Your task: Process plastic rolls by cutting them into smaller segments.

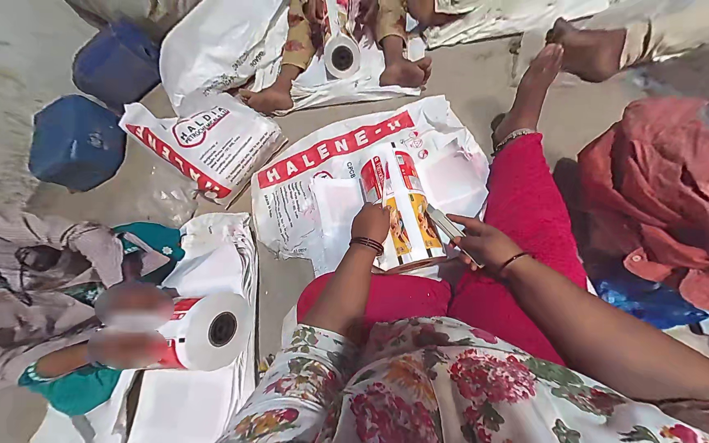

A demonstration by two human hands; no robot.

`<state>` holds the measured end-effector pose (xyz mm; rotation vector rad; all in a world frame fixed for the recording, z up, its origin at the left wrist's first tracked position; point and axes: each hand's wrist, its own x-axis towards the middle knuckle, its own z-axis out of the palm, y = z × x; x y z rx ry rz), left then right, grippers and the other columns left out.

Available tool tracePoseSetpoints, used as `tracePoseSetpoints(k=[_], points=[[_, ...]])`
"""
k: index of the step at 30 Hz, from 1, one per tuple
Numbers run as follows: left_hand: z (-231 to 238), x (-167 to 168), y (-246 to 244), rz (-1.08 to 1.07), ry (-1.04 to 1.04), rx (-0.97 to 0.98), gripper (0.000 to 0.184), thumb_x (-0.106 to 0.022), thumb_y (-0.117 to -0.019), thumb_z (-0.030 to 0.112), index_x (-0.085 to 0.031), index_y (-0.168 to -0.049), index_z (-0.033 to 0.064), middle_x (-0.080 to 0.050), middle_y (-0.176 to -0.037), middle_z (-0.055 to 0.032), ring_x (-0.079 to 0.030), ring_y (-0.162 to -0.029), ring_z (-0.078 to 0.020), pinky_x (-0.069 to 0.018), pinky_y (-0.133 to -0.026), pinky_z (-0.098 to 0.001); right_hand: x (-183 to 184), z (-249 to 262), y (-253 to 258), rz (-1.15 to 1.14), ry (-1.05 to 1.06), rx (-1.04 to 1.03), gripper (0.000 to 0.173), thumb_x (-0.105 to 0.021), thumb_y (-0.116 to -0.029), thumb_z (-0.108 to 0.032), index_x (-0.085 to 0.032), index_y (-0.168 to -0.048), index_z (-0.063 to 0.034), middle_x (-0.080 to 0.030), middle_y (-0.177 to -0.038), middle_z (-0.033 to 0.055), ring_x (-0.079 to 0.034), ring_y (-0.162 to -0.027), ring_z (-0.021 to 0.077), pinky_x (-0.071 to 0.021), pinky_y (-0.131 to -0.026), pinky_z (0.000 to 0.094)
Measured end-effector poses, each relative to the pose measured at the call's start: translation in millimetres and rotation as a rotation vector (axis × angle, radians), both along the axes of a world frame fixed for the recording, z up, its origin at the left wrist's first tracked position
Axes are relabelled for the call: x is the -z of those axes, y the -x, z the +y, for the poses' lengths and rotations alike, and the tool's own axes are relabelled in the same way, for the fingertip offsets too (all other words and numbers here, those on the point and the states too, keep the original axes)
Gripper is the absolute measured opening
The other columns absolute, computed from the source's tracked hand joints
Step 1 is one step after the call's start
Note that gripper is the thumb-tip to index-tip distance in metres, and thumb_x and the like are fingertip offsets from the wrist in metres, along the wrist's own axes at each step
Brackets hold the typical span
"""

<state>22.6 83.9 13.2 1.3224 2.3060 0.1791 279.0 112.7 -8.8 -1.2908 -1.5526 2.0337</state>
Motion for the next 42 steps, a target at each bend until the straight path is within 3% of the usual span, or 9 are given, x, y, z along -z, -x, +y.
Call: tracePoseSetpoints(k=[4,8,11,14,16,24,28,38,42], points=[[-13,16,26,-0.13,-0.164,-0.085,0.044,-0.045,-0.1105,0.034,-0.069,-0.123,-0.0006,-0.07,-0.119,-0.0252,-0.066,-0.116,-0.0426,-0.0498,-0.1,-0.0639,0,2,2,-0.014,-0.011,-0.006,0.056,-0.05,-0.1047,-0.007,-0.039,-0.158,-0.0198,-0.067,-0.098,0.0091,-0.055,-0.053,0.011,-0.047,-0.045,0.0242],[-13,23,48,-0.199,-0.192,0.03,0.042,-0.048,-0.1096,0.033,-0.068,-0.123,-0.0012,-0.07,-0.117,-0.0253,-0.067,-0.113,-0.0425,-0.0505,-0.099,-0.0636,-15,12,18,-0.088,-0.123,0.007,0.058,-0.048,-0.1038,-0.007,-0.036,-0.159,-0.0184,-0.068,-0.097,0.0094,-0.055,-0.051,0.0111,-0.0469,-0.044,0.0247],[-10,24,56,-0.209,-0.195,0.118,0.043,-0.049,-0.1092,0.034,-0.067,-0.125,-0.0027,-0.07,-0.118,-0.0258,-0.067,-0.113,-0.0425,-0.05,-0.099,-0.0639,-40,32,56,-0.328,-0.364,-0.058,0.054,-0.051,-0.1069,-0.012,-0.039,-0.158,-0.0236,-0.069,-0.1,0.0113,-0.058,-0.054,0.0135,-0.0519,-0.051,0.0306],[-11,25,63,-0.206,-0.19,0.169,0.045,-0.047,-0.1098,0.035,-0.065,-0.13,-0.0015,-0.067,-0.129,-0.023,-0.064,-0.122,-0.0397,-0.0479,-0.104,-0.0623,-56,63,110,-0.517,-0.528,-0.144,0.053,-0.048,-0.1095,-0.016,-0.035,-0.16,-0.0255,-0.068,-0.109,0.0173,-0.065,-0.064,0.0244,-0.0573,-0.061,0.0434],[-12,26,66,-0.19,-0.201,0.205,0.044,-0.046,-0.1101,0.034,-0.068,-0.125,-0.0013,-0.067,-0.131,-0.0207,-0.064,-0.122,-0.0378,-0.0482,-0.104,-0.0605,-55,89,142,-0.575,-0.586,-0.164,0.055,-0.048,-0.1078,-0.016,-0.035,-0.161,-0.0238,-0.069,-0.11,0.0187,-0.068,-0.07,0.0297,-0.0595,-0.064,0.0493],[-12,30,78,-0.234,-0.236,0.284,0.042,-0.047,-0.1097,0.032,-0.07,-0.12,-0.0019,-0.066,-0.132,-0.0189,-0.063,-0.125,-0.0347,-0.0481,-0.107,-0.0568,-57,126,207,-0.809,-0.652,-0.203,0.056,-0.055,-0.1011,-0.014,-0.045,-0.156,-0.0239,-0.069,-0.115,0.0204,-0.071,-0.081,0.0334,-0.0593,-0.072,0.0547],[-11,30,78,-0.253,-0.232,0.295,0.042,-0.046,-0.1094,0.032,-0.071,-0.115,-0.001,-0.067,-0.128,-0.0185,-0.064,-0.121,-0.0352,-0.0494,-0.104,-0.0576,-70,125,215,-0.906,-0.717,-0.299,0.05,-0.047,-0.1061,-0.018,-0.045,-0.156,-0.0195,-0.069,-0.115,0.0224,-0.071,-0.085,0.0362,-0.058,-0.076,0.0568],[-12,27,81,-0.373,-0.243,0.262,0.039,-0.048,-0.1095,0.029,-0.067,-0.112,-0.0056,-0.068,-0.112,-0.0276,-0.066,-0.11,-0.0442,-0.0497,-0.095,-0.065,-110,104,213,-1.057,-0.7,-0.716,0.039,-0.037,-0.1133,-0.029,-0.053,-0.143,-0.0088,-0.066,-0.11,0.0234,-0.067,-0.081,0.0356,-0.0551,-0.073,0.0538],[-12,34,90,-0.486,-0.24,0.244,0.04,-0.048,-0.1095,0.028,-0.067,-0.118,-0.0065,-0.067,-0.12,-0.0287,-0.063,-0.119,-0.044,-0.0454,-0.104,-0.0653,-126,92,205,-1.035,-0.631,-0.684,0.048,-0.038,-0.1122,-0.042,-0.052,-0.149,-0.0155,-0.068,-0.105,0.0182,-0.06,-0.067,0.0235,-0.0514,-0.063,0.0418]])
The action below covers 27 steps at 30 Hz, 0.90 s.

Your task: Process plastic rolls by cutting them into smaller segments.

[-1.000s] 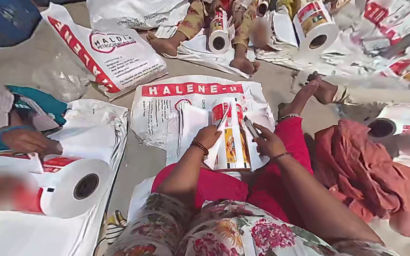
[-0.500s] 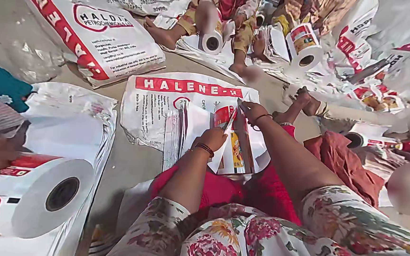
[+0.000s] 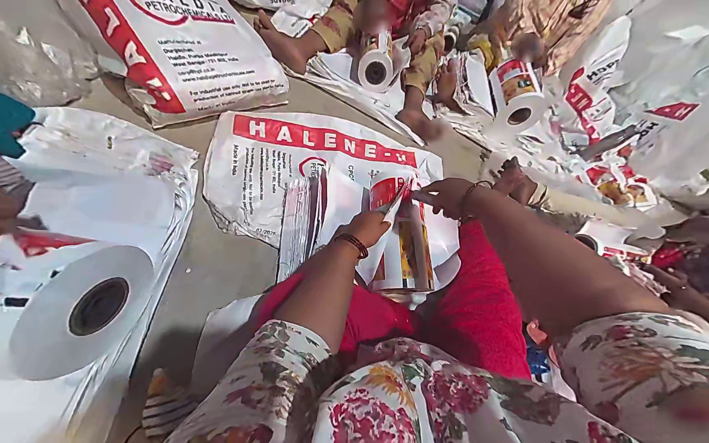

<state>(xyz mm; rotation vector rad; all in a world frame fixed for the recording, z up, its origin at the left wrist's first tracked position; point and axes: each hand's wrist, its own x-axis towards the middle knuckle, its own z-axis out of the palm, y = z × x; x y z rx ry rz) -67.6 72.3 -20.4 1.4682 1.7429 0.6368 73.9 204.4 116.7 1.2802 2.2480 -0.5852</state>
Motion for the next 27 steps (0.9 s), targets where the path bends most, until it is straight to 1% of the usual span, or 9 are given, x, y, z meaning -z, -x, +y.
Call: tracePoseSetpoints(k=[3,5,11,16,18,21,23,25,27], points=[[3,0,5,-0.025,0.013,0.001,0.041,-0.049,-0.1091,0.029,-0.067,-0.121,-0.006,-0.067,-0.123,-0.0288,-0.062,-0.122,-0.043,-0.0442,-0.106,-0.0639,9,14,6,0.147,-0.099,0.162,0.046,-0.039,-0.1124,-0.04,-0.05,-0.15,-0.0159,-0.067,-0.11,0.0221,-0.067,-0.08,0.0328,-0.0558,-0.073,0.0523],[4,4,7,-0.054,0.014,-0.003,0.04,-0.051,-0.1083,0.028,-0.067,-0.125,-0.0043,-0.067,-0.125,-0.0281,-0.061,-0.125,-0.0426,-0.0431,-0.108,-0.0634,25,26,14,0.195,-0.144,0.197,0.042,-0.042,-0.1105,-0.026,-0.05,-0.151,-0.0163,-0.068,-0.112,0.0209,-0.068,-0.083,0.033,-0.0567,-0.074,0.0529],[4,8,12,-0.098,0.016,0.001,0.041,-0.052,-0.108,0.029,-0.067,-0.128,-0.0035,-0.066,-0.127,-0.0276,-0.061,-0.125,-0.042,-0.0431,-0.109,-0.0634,42,32,34,0.103,-0.214,0.062,0.034,-0.048,-0.104,-0.013,-0.06,-0.135,-0.0053,-0.067,-0.113,0.0264,-0.068,-0.093,0.0426,-0.0533,-0.08,0.0643],[2,5,16,-0.147,0.027,0.007,0.037,-0.054,-0.1068,0.025,-0.069,-0.119,-0.0061,-0.067,-0.119,-0.0289,-0.062,-0.12,-0.0426,-0.0438,-0.106,-0.0624,24,37,32,-0.164,-0.156,-0.183,0.028,-0.043,-0.1095,-0.016,-0.061,-0.123,0.0013,-0.063,-0.097,0.0212,-0.063,-0.076,0.0327,-0.0526,-0.069,0.0532],[-2,1,20,-0.204,0.055,-0.03,0.037,-0.054,-0.1072,0.025,-0.068,-0.117,-0.008,-0.066,-0.119,-0.03,-0.062,-0.118,-0.0425,-0.0437,-0.104,-0.0616,11,30,31,-0.193,-0.11,-0.16,0.042,-0.036,-0.1133,-0.031,-0.06,-0.125,0.0001,-0.06,-0.095,0.0185,-0.058,-0.072,0.0289,-0.0502,-0.067,0.0488],[-14,1,18,-0.314,0.096,-0.121,0.038,-0.055,-0.1069,0.026,-0.066,-0.12,-0.0083,-0.065,-0.12,-0.0304,-0.061,-0.117,-0.0422,-0.0444,-0.102,-0.0622,9,11,14,-0.026,-0.048,0.027,0.06,-0.033,-0.1118,-0.048,-0.053,-0.143,-0.0016,-0.065,-0.115,0.0267,-0.067,-0.089,0.038,-0.0537,-0.081,0.0557],[-20,-3,14,-0.297,0.093,-0.13,0.04,-0.054,-0.1075,0.028,-0.066,-0.12,-0.0087,-0.065,-0.121,-0.0305,-0.061,-0.119,-0.0422,-0.0435,-0.104,-0.0625,22,-10,-2,0.221,-0.088,0.236,0.051,-0.04,-0.1118,-0.033,-0.037,-0.157,-0.0095,-0.066,-0.118,0.025,-0.07,-0.088,0.0375,-0.0577,-0.079,0.0555],[-25,-15,14,-0.178,0.084,-0.122,0.043,-0.052,-0.1086,0.029,-0.066,-0.116,-0.0107,-0.065,-0.12,-0.0321,-0.061,-0.119,-0.0446,-0.0434,-0.104,-0.0646,47,-39,-14,0.529,-0.12,0.362,0.055,-0.043,-0.1099,-0.021,-0.029,-0.162,-0.0143,-0.067,-0.114,0.0215,-0.068,-0.079,0.0317,-0.0578,-0.071,0.0513],[-35,-24,14,-0.048,0.097,-0.163,0.043,-0.051,-0.1081,0.029,-0.067,-0.113,-0.0111,-0.065,-0.119,-0.0326,-0.062,-0.118,-0.0461,-0.0446,-0.102,-0.0665,80,-75,-26,0.767,-0.053,0.439,0.058,-0.049,-0.1074,-0.018,-0.03,-0.162,-0.016,-0.067,-0.119,0.0229,-0.068,-0.091,0.0321,-0.0555,-0.081,0.0521]])
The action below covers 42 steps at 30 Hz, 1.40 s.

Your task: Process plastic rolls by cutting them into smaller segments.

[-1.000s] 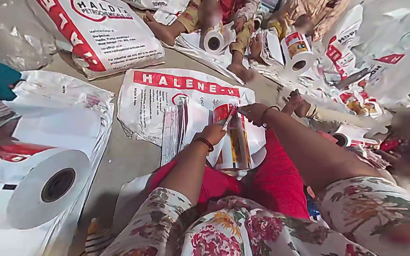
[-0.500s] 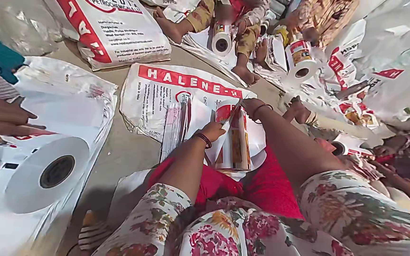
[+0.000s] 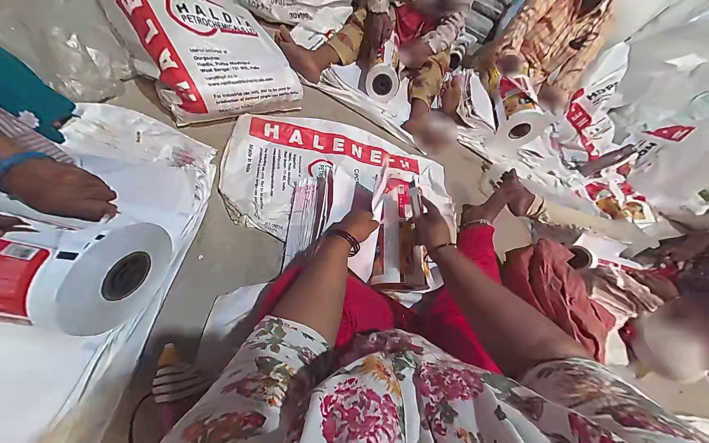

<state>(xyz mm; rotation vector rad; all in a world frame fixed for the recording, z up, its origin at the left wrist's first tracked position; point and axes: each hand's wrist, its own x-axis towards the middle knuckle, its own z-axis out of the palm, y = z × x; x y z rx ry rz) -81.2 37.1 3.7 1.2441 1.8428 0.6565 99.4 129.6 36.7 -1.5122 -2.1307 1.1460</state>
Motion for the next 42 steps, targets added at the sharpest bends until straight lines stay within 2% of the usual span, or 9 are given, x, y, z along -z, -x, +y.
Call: tracePoseSetpoints(k=[4,8,15,17,20,28,33,37,42], points=[[-17,3,10,0.152,0.16,-0.205,0.043,-0.053,-0.1037,0.03,-0.068,-0.115,-0.0081,-0.066,-0.122,-0.0316,-0.062,-0.121,-0.0476,-0.046,-0.099,-0.0706,38,-46,-16,0.212,0.083,0.041,0.055,-0.048,-0.1096,-0.019,-0.03,-0.162,-0.0221,-0.066,-0.102,0.0148,-0.061,-0.062,0.0191,-0.0549,-0.057,0.0372],[-32,14,17,0.243,0.356,-0.324,0.042,-0.057,-0.1017,0.029,-0.069,-0.115,-0.0092,-0.066,-0.125,-0.0308,-0.062,-0.123,-0.0463,-0.0467,-0.1,-0.0689,43,-38,-29,0.377,0.157,0.045,0.055,-0.05,-0.1086,-0.019,-0.033,-0.161,-0.021,-0.067,-0.112,0.0159,-0.064,-0.076,0.0209,-0.0556,-0.069,0.0404],[-28,50,17,0.385,0.592,-0.438,0.044,-0.063,-0.0987,0.037,-0.072,-0.113,-0.0035,-0.069,-0.126,-0.0235,-0.065,-0.122,-0.0377,-0.0497,-0.101,-0.0623,49,-39,-45,0.656,0.311,0.034,0.053,-0.044,-0.1106,-0.016,-0.03,-0.161,-0.0257,-0.063,-0.094,0.0117,-0.055,-0.054,0.0165,-0.0522,-0.049,0.033],[-27,47,9,0.463,0.537,-0.484,0.038,-0.067,-0.0937,0.024,-0.068,-0.116,-0.0061,-0.068,-0.125,-0.0262,-0.066,-0.118,-0.0407,-0.053,-0.096,-0.0623,45,-45,-57,0.753,0.277,0.02,0.054,-0.044,-0.1085,-0.011,-0.032,-0.16,-0.0197,-0.063,-0.091,0.0117,-0.056,-0.055,0.0162,-0.0524,-0.05,0.0327],[-17,39,-10,0.564,0.287,-0.396,0.062,-0.067,-0.0901,0.005,-0.046,-0.147,-0.0044,-0.051,-0.144,-0.0325,-0.062,-0.119,-0.0503,-0.0549,-0.093,-0.0653,32,-43,-84,0.786,0.227,0.074,0.053,-0.045,-0.107,-0.008,-0.035,-0.158,-0.017,-0.067,-0.099,0.011,-0.058,-0.057,0.0143,-0.0525,-0.051,0.0305],[-4,35,-93,0.448,-0.316,0.062,0.029,-0.056,-0.1007,0.011,-0.067,-0.126,0.001,-0.058,-0.145,-0.0169,-0.055,-0.135,-0.0318,-0.0441,-0.115,-0.0468,53,29,-128,0.799,0.217,0.428,0.052,-0.044,-0.1076,-0.011,-0.031,-0.158,-0.0136,-0.064,-0.1,0.0103,-0.058,-0.054,0.0137,-0.0515,-0.047,0.0289],[-3,34,-95,0.169,-0.212,-0.112,0.053,-0.07,-0.0925,0.013,-0.054,-0.141,-0.0009,-0.047,-0.154,-0.0211,-0.052,-0.138,-0.0321,-0.0471,-0.112,-0.048,61,30,-114,0.435,0.391,0.279,0.065,-0.057,-0.1033,-0.017,-0.026,-0.161,-0.0144,-0.064,-0.118,0.0173,-0.065,-0.074,0.0222,-0.0564,-0.064,0.0405],[6,17,-110,-0.219,0.084,-0.396,0.091,-0.075,-0.0893,0.014,-0.021,-0.162,0.0137,-0.039,-0.16,-0.0204,-0.054,-0.134,-0.0392,-0.0522,-0.099,-0.0606,60,26,-106,0.2,0.279,0.056,0.064,-0.067,-0.0964,-0.02,-0.041,-0.153,-0.0062,-0.057,-0.139,0.0258,-0.061,-0.122,0.0391,-0.0488,-0.101,0.0602],[20,21,-114,-0.333,0.155,-0.542,0.099,-0.076,-0.0845,0.015,-0.018,-0.164,0.0143,-0.048,-0.152,-0.0232,-0.051,-0.136,-0.0369,-0.0492,-0.104,-0.0571,58,24,-107,0.167,0.283,0.0,0.064,-0.067,-0.0976,-0.023,-0.04,-0.153,-0.0053,-0.06,-0.133,0.0265,-0.064,-0.115,0.0403,-0.0503,-0.098,0.0601]])
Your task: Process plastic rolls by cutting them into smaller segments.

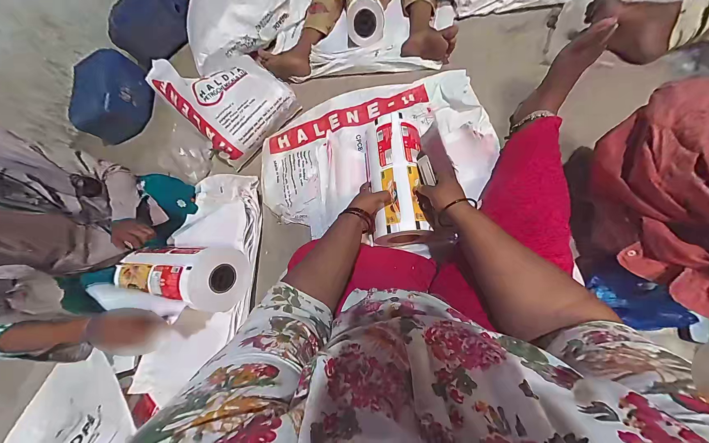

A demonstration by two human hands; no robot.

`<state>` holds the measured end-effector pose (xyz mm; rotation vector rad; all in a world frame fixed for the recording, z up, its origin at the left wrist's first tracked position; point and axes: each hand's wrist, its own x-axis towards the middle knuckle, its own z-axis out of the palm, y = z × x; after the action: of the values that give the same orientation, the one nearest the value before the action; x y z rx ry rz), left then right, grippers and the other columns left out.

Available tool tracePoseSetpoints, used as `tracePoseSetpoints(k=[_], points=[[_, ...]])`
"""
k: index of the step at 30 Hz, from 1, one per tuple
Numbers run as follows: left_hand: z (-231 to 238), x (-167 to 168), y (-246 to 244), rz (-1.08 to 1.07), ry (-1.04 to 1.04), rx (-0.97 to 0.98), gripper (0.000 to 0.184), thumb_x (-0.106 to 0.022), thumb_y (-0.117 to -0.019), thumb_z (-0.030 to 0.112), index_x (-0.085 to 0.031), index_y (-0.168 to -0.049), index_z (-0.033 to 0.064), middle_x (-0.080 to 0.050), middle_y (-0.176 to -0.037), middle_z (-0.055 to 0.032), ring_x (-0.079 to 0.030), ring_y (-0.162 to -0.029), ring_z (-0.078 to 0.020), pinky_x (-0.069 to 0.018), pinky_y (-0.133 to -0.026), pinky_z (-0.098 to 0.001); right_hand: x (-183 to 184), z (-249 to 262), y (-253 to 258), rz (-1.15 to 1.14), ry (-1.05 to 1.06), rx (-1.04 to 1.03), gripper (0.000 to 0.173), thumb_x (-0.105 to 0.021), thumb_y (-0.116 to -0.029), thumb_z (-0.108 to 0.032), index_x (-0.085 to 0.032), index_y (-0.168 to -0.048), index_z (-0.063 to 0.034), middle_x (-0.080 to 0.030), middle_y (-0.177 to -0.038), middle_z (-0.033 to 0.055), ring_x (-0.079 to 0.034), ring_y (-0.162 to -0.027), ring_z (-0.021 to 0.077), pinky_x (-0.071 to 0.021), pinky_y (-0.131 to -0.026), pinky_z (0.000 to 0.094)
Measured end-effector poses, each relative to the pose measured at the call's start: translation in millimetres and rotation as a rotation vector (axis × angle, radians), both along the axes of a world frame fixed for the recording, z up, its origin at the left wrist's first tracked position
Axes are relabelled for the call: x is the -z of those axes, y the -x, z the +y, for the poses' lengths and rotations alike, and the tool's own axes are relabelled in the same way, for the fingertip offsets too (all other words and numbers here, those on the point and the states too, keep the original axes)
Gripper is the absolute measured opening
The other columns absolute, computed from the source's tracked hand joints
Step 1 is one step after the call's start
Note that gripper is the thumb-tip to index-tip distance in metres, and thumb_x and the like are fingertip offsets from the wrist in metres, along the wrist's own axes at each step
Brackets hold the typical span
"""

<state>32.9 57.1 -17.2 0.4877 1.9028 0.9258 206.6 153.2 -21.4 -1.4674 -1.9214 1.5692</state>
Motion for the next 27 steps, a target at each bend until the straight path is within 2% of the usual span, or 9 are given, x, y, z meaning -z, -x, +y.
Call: tracePoseSetpoints(k=[4,7,12,17,19,21,23,24,27], points=[[6,-5,-4,0.047,0.028,-0.016,0.094,-0.077,-0.0845,0.021,-0.024,-0.162,0.0111,-0.048,-0.152,-0.0222,-0.048,-0.139,-0.0366,-0.0472,-0.106,-0.0575,-3,-3,-2,0.072,0.027,-0.02,0.074,-0.069,-0.097,-0.021,-0.031,-0.16,-0.0112,-0.052,-0.147,0.0233,-0.063,-0.118,0.0361,-0.0523,-0.098,0.0555],[6,-7,-6,0.089,0.051,-0.01,0.096,-0.078,-0.0833,0.025,-0.025,-0.162,0.0113,-0.051,-0.149,-0.0227,-0.05,-0.137,-0.0372,-0.0484,-0.105,-0.0574,-5,-7,-2,0.154,0.111,0.027,0.074,-0.067,-0.0976,-0.019,-0.028,-0.161,-0.015,-0.054,-0.142,0.0207,-0.069,-0.09,0.0272,-0.059,-0.076,0.0452],[6,-17,-13,0.146,0.097,0.027,0.093,-0.078,-0.0871,0.031,-0.025,-0.162,0.0123,-0.054,-0.145,-0.023,-0.055,-0.131,-0.0363,-0.0501,-0.101,-0.0546,-8,-11,-1,0.211,0.129,0.06,0.076,-0.065,-0.0989,-0.017,-0.023,-0.162,-0.0151,-0.054,-0.141,0.021,-0.067,-0.081,0.0238,-0.0589,-0.069,0.0407],[7,-10,-17,0.231,0.107,0.064,0.11,-0.084,-0.0845,0.045,-0.017,-0.164,0.0105,-0.052,-0.149,-0.0248,-0.051,-0.139,-0.038,-0.0437,-0.112,-0.058,-2,-12,2,0.238,0.11,0.065,0.081,-0.067,-0.0958,-0.015,-0.022,-0.163,-0.0162,-0.055,-0.14,0.0221,-0.069,-0.087,0.0288,-0.0589,-0.074,0.0468],[10,-6,-22,0.247,0.102,0.05,0.116,-0.085,-0.0822,0.048,-0.012,-0.164,0.0087,-0.05,-0.151,-0.0251,-0.049,-0.14,-0.0371,-0.0425,-0.114,-0.0576,0,-13,1,0.231,0.064,0.056,0.087,-0.071,-0.0911,-0.016,-0.022,-0.163,-0.0145,-0.055,-0.142,0.0212,-0.068,-0.097,0.03,-0.0582,-0.08,0.0496],[12,-8,-26,0.262,0.123,0.045,0.117,-0.085,-0.0817,0.049,-0.012,-0.164,0.0086,-0.05,-0.15,-0.0255,-0.05,-0.14,-0.0375,-0.0427,-0.113,-0.0588,1,-12,0,0.171,-0.049,-0.001,0.098,-0.081,-0.086,-0.024,-0.022,-0.162,-0.0084,-0.048,-0.152,0.0211,-0.059,-0.127,0.0322,-0.05,-0.104,0.0526],[12,-9,-27,0.27,0.139,0.05,0.119,-0.083,-0.0819,0.052,-0.01,-0.164,0.0083,-0.049,-0.151,-0.0268,-0.049,-0.14,-0.0393,-0.0424,-0.112,-0.0617,3,-13,1,0.107,-0.201,-0.068,0.111,-0.088,-0.0788,-0.029,-0.019,-0.162,-0.0024,-0.036,-0.161,0.0234,-0.043,-0.145,0.0351,-0.0375,-0.118,0.0527],[12,-8,-27,0.263,0.133,0.049,0.119,-0.083,-0.082,0.053,-0.01,-0.164,0.0082,-0.048,-0.152,-0.0264,-0.049,-0.141,-0.0386,-0.0418,-0.113,-0.0604,2,-14,2,0.073,-0.246,-0.085,0.116,-0.09,-0.076,-0.029,-0.017,-0.162,-0.0016,-0.032,-0.163,0.0242,-0.039,-0.148,0.0364,-0.0349,-0.12,0.0532],[9,-3,-22,0.249,0.093,0.043,0.119,-0.081,-0.0827,0.057,-0.01,-0.165,0.0085,-0.046,-0.154,-0.0266,-0.047,-0.142,-0.0396,-0.0406,-0.114,-0.0619,-3,-16,5,-0.023,-0.267,-0.087,0.117,-0.089,-0.0738,-0.023,-0.017,-0.162,-0.0016,-0.036,-0.16,0.0247,-0.045,-0.143,0.0389,-0.0407,-0.115,0.0568]])
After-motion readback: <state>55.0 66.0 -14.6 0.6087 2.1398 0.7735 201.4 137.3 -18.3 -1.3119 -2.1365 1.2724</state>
